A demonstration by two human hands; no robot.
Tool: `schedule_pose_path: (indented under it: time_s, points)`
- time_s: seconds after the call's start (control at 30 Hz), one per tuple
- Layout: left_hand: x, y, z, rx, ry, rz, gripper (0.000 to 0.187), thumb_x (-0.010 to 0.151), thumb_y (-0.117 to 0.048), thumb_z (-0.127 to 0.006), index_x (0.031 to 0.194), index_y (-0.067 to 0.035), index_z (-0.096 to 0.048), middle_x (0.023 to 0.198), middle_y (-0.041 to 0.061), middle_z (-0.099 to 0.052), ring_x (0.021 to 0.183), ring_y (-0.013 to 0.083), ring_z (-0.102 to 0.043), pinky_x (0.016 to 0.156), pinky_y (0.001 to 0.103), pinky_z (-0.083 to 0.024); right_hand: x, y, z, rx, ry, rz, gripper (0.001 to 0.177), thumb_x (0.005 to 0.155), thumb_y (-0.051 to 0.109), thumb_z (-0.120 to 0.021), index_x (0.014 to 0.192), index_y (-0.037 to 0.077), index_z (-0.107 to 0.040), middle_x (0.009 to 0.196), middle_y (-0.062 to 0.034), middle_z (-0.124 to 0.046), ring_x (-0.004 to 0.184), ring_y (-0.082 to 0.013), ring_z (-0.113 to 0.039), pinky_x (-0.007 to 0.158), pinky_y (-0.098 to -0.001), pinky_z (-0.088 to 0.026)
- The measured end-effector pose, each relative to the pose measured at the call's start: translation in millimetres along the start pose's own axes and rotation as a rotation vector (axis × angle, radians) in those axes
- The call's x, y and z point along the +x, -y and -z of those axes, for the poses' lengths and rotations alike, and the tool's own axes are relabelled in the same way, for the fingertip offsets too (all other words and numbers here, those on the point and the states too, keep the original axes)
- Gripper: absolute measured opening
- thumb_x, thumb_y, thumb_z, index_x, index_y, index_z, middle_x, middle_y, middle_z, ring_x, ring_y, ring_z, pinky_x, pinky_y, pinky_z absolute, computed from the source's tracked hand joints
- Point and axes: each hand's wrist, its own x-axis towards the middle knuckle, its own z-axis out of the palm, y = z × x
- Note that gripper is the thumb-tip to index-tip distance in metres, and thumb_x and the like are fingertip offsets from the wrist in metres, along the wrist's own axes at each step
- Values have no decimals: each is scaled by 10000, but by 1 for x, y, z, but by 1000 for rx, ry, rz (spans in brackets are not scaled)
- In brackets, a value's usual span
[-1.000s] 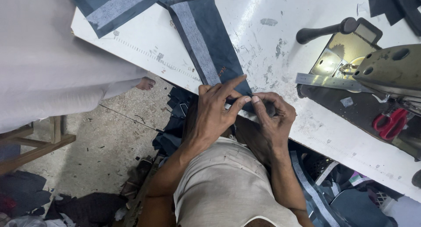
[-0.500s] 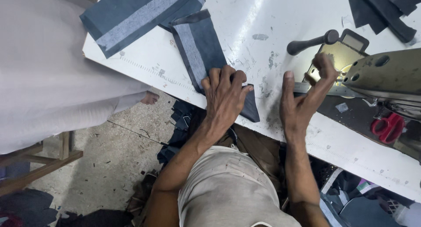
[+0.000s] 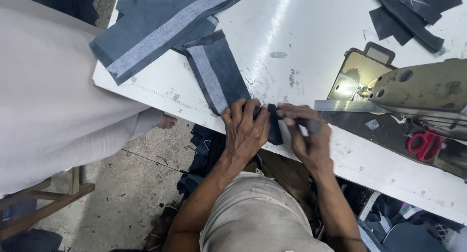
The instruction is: The person uses a rotary cutter and a ruler to cut a strip of dark fabric on a white work table. They then use scissors to trim the cut edges and fold the fabric pieces.
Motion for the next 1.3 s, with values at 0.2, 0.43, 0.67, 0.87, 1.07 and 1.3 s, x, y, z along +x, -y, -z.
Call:
schedule_pose_path:
  time_s: [0.2,0.43,0.67,0.87,1.07,1.3]
  points:
    - [0,0,6,-5,34,26,341,815,-117,-769,1148,-47,-756,1290,107,-594,1244,336,-456,1005,521,-310,15,9,-7,14,-152,-115,65,1084,6,-591,1139,-10,-561,1128,-134,-697,1144,-268,-730,965,-347,-649]
    - [3,1,9,-15,37,42,333,834,-121,-754,1163,-71,-745,1308,101,-582,1256,330,-459,1022,514,-288,22,16,-7,-174,-67,-62,77,1045,6,-640,1121,-2,-631,1110,-142,-722,1023,-261,-744,866,-331,-614]
    - [5,0,13,27,65,109,399,925,-246,-768,1264,-64,-661,1187,113,-556,1187,286,-487,961,515,-296,31,15,-1,-174,-24,-147,71,1025,-37,-659,1093,-22,-651,1055,-172,-731,1030,-292,-748,871,-368,-619]
    - [2,6,24,48,115,76,434,909,-324,-761,1229,-46,-669,1116,128,-552,1113,290,-505,909,495,-337,14,4,-4,-151,72,-217,73,1007,26,-656,1064,-18,-662,1029,-171,-745,994,-282,-754,802,-366,-631]
    - [2,15,27,-13,236,73,259,1054,-250,-727,1242,-74,-705,998,38,-546,948,199,-508,835,396,-428,47,-39,14,-306,-65,-237,93,1088,75,-626,1134,1,-658,1062,-171,-732,929,-276,-730,802,-418,-588]
    - [2,22,17,63,-345,-582,217,1028,-179,-758,1199,-55,-707,1008,26,-603,1007,205,-533,848,358,-429,-4,-43,31,-419,-83,-88,647,955,142,-723,1406,-160,-370,1251,-357,-572,1124,-432,-597,950,-526,-537]
